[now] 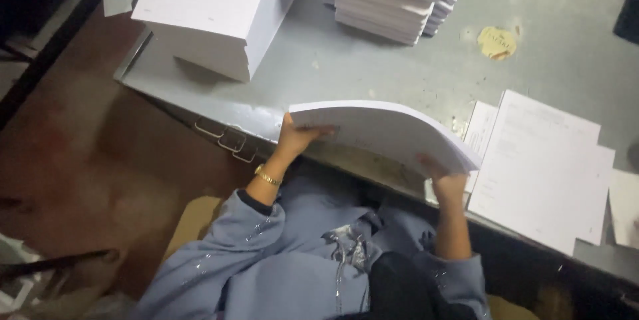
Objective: Counting and stacking batches of printed paper sheets on a production table.
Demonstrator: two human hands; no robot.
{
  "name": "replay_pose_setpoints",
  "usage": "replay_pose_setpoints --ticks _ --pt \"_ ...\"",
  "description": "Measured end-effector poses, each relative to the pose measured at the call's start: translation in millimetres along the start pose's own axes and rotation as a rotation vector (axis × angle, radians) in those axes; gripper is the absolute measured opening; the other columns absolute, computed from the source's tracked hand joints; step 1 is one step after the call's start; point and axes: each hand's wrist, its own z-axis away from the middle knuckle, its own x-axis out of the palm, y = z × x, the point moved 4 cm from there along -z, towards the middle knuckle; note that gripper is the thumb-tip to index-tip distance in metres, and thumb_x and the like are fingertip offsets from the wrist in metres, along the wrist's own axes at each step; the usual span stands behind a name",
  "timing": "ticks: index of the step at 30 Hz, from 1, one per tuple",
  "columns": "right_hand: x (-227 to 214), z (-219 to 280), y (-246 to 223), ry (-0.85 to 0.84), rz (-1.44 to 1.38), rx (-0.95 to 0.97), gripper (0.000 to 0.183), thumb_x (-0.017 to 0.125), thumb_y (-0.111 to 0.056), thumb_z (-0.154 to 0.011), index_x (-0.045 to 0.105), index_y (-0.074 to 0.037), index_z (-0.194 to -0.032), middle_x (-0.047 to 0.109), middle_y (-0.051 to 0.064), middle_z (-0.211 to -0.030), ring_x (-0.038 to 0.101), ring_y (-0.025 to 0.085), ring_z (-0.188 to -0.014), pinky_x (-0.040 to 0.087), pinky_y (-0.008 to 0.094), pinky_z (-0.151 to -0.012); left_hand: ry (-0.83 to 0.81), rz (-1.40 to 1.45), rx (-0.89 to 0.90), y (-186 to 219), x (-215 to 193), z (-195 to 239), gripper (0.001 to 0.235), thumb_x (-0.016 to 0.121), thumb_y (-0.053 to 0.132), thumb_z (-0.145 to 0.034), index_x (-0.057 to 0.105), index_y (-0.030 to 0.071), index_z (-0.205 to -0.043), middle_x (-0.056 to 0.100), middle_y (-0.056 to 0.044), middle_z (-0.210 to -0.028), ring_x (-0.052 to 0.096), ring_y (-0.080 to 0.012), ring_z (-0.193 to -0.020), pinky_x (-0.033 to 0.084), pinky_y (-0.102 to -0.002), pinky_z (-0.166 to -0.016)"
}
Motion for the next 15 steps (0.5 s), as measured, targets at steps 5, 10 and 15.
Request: replay_pose_setpoints --ticks 5,10,15 --pt "-1.4 -0.2 -46.8 0.031 0.163 -0.171 0.033 0.088 -0.017 -0.085 0.076 -0.004 -0.112 0.076 0.021 -0.1 0.072 0.04 -0.1 0.057 0.046 -0.089 0.025 0.084 0.028 17.0 6.8 7.1 0.072 0.1 0.023 -0.063 0.062 -0.01 -0.115 0.072 -0.027 -0.111 0.064 -0.0433 -0.117 0.048 -0.053 -0.104" --pt "-6.8 -6.1 -31.4 -0.047 -0.155 0.169 0.071 0.093 -0.023 -0.076 0.061 -0.002 -0.136 0.066 0.019 -0.13 0.06 0.037 -0.124 0.044 0.053 -0.11 0.042 0.106 0.097 66.6 -2.7 14.0 0.052 0.102 0.027 -0.061 0.064 0.003 -0.089 0.076 -0.013 -0.088 0.069 -0.0197 -0.096 0.052 -0.041 -0.088" --pt "10.5 -6.3 17.3 -0.099 -0.231 0.295 0.076 0.089 -0.027 -0.079 0.054 -0.001 -0.142 0.063 0.024 -0.13 0.055 0.042 -0.129 0.04 0.06 -0.111 0.017 0.015 0.044 -21.4 9.0 -7.5 0.041 0.099 0.021 -0.065 0.066 0.001 -0.081 0.075 -0.015 -0.077 0.072 -0.0229 -0.08 0.053 -0.037 -0.075"
